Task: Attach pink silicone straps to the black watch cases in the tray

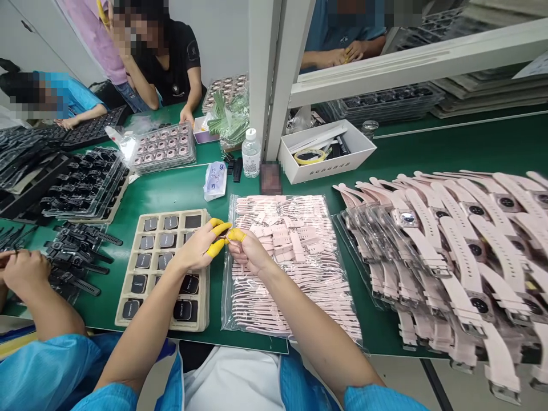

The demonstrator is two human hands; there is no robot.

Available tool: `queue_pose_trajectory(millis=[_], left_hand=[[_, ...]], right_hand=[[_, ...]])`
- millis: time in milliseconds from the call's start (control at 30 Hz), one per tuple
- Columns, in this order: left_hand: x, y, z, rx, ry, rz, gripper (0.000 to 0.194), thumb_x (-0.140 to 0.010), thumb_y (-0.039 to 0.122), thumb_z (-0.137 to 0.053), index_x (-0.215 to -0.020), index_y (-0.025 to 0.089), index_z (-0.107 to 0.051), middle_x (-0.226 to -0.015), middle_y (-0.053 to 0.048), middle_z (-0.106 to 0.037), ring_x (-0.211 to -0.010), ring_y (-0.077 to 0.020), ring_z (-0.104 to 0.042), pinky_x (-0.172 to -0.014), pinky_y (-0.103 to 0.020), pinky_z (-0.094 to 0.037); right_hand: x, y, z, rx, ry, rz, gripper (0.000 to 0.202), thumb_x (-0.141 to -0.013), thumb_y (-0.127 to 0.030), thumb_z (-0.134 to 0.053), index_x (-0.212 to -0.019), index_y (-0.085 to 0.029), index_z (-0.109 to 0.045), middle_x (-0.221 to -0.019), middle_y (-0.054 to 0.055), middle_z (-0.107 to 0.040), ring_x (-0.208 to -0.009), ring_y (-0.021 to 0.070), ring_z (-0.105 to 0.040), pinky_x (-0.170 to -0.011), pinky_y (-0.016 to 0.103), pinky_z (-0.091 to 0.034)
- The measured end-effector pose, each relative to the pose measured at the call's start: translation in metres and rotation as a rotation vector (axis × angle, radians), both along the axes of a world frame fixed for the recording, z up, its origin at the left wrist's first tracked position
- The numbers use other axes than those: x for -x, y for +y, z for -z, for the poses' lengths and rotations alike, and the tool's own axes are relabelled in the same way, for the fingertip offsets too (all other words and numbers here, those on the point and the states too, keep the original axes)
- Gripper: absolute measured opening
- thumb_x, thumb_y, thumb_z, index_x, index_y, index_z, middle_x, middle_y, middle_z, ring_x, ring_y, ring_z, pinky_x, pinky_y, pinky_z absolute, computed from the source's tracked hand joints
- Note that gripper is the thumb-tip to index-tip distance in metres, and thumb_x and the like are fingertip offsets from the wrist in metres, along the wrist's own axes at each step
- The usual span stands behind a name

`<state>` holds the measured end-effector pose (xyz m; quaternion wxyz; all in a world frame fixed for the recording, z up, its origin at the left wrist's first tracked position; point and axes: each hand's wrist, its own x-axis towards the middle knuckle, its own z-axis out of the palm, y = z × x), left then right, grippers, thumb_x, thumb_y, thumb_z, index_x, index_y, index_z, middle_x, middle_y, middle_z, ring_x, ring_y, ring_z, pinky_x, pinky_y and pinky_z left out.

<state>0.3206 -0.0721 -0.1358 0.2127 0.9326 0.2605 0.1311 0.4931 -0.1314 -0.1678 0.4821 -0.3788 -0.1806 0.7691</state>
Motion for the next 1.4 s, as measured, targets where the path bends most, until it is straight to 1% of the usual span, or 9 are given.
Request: queue_pose_trajectory(millis=[300, 533, 700, 833, 1000, 1200, 1267, 1333, 1400], left_hand=[[-0.003, -0.003, -0.003, -0.095, 0.191, -0.020, 0.031, -0.097, 0.021, -0.046, -0.119, 0.012, -0.065, -0.109, -0.016, -0.063, -0.103, -0.0294, -0.062, -0.095, -0.046, -0.057], [0.004, 0.005, 0.005, 0.116, -0.095, -0.066, 0.036, -0.099, 0.026, -0.052, -0.133, 0.016, -0.059, -0.120, -0.014, -0.067, -0.108, -0.0263, -0.067, -0.092, -0.040, -0.057], [0.000, 0.011, 0.014, 0.318, -0.455, -0.241, 0.017, -0.094, 0.033, -0.067, -0.105, 0.020, -0.070, -0.101, -0.007, -0.071, -0.090, -0.0202, -0.068, -0.080, -0.032, -0.056], [-0.006, 0.011, 0.013, 0.563, -0.708, -0.358, 0.030, -0.087, 0.045, -0.076, -0.100, 0.019, -0.069, -0.098, -0.007, -0.073, -0.079, -0.0182, -0.068, -0.065, -0.028, -0.058], [-0.008, 0.011, 0.008, 0.624, -0.831, -0.569, 0.046, -0.078, 0.056, -0.082, -0.098, 0.018, -0.065, -0.100, -0.010, -0.076, -0.081, -0.0208, -0.072, -0.055, -0.026, -0.059], [-0.006, 0.017, 0.006, 0.678, -0.870, -0.605, 0.051, -0.074, 0.054, -0.086, -0.098, 0.018, -0.060, -0.097, -0.010, -0.077, -0.075, -0.0199, -0.073, -0.050, -0.023, -0.056], [-0.004, 0.020, 0.004, 0.721, -0.896, -0.606, 0.053, -0.071, 0.053, -0.088, -0.099, 0.018, -0.060, -0.095, -0.009, -0.077, -0.074, -0.0194, -0.072, -0.050, -0.024, -0.056], [-0.003, 0.024, 0.002, 0.745, -0.939, -0.614, 0.054, -0.069, 0.052, -0.089, -0.097, 0.017, -0.059, -0.093, -0.007, -0.077, -0.071, -0.0180, -0.071, -0.049, -0.023, -0.057], [-0.003, 0.026, 0.001, 0.753, -0.971, -0.627, 0.055, -0.068, 0.051, -0.090, -0.097, 0.017, -0.059, -0.092, -0.007, -0.076, -0.070, -0.0173, -0.071, -0.049, -0.023, -0.057]], right_hand=[[0.003, -0.002, 0.002, 0.033, -0.097, -0.072, 0.028, -0.072, -0.036, -0.069, -0.070, -0.023, -0.045, -0.046, -0.011, -0.039, -0.035, 0.0021, -0.018, -0.034, 0.015, -0.010], [0.003, 0.002, 0.002, -0.028, 0.012, -0.006, 0.035, -0.075, -0.047, -0.073, -0.074, -0.022, -0.049, -0.045, -0.009, -0.044, -0.036, 0.0042, -0.023, -0.035, 0.017, -0.015], [0.004, 0.007, -0.002, -0.137, 0.011, 0.011, 0.047, -0.080, -0.065, -0.072, -0.080, -0.022, -0.053, -0.051, -0.005, -0.054, -0.041, 0.0100, -0.045, -0.039, 0.021, -0.032], [0.004, 0.006, -0.005, -0.165, 0.052, -0.106, 0.045, -0.086, -0.063, -0.070, -0.083, -0.021, -0.053, -0.051, -0.010, -0.043, -0.039, 0.0068, -0.034, -0.038, 0.019, -0.024], [0.003, 0.005, 0.002, -0.169, 0.014, -0.203, 0.040, -0.097, -0.060, -0.059, -0.090, -0.020, -0.056, -0.050, -0.011, -0.041, -0.037, 0.0063, -0.027, -0.037, 0.018, -0.016], [0.004, 0.011, 0.005, -0.183, -0.086, -0.240, 0.041, -0.103, -0.058, -0.048, -0.092, -0.019, -0.058, -0.053, -0.006, -0.052, -0.039, 0.0082, -0.038, -0.037, 0.018, -0.026], [0.001, 0.010, -0.002, -0.199, -0.195, -0.234, 0.039, -0.102, -0.057, -0.051, -0.096, -0.019, -0.060, -0.066, 0.000, -0.065, -0.050, 0.0117, -0.054, -0.045, 0.021, -0.043], [-0.010, 0.003, -0.014, -0.264, -0.379, -0.148, 0.034, -0.098, -0.053, -0.062, -0.103, -0.020, -0.064, -0.089, 0.006, -0.074, -0.075, 0.0176, -0.068, -0.065, 0.030, -0.057], [-0.030, -0.015, -0.027, -0.364, -0.627, 0.037, 0.033, -0.094, -0.049, -0.069, -0.115, -0.024, -0.068, -0.117, 0.009, -0.073, -0.106, 0.0237, -0.068, -0.092, 0.041, -0.057]])
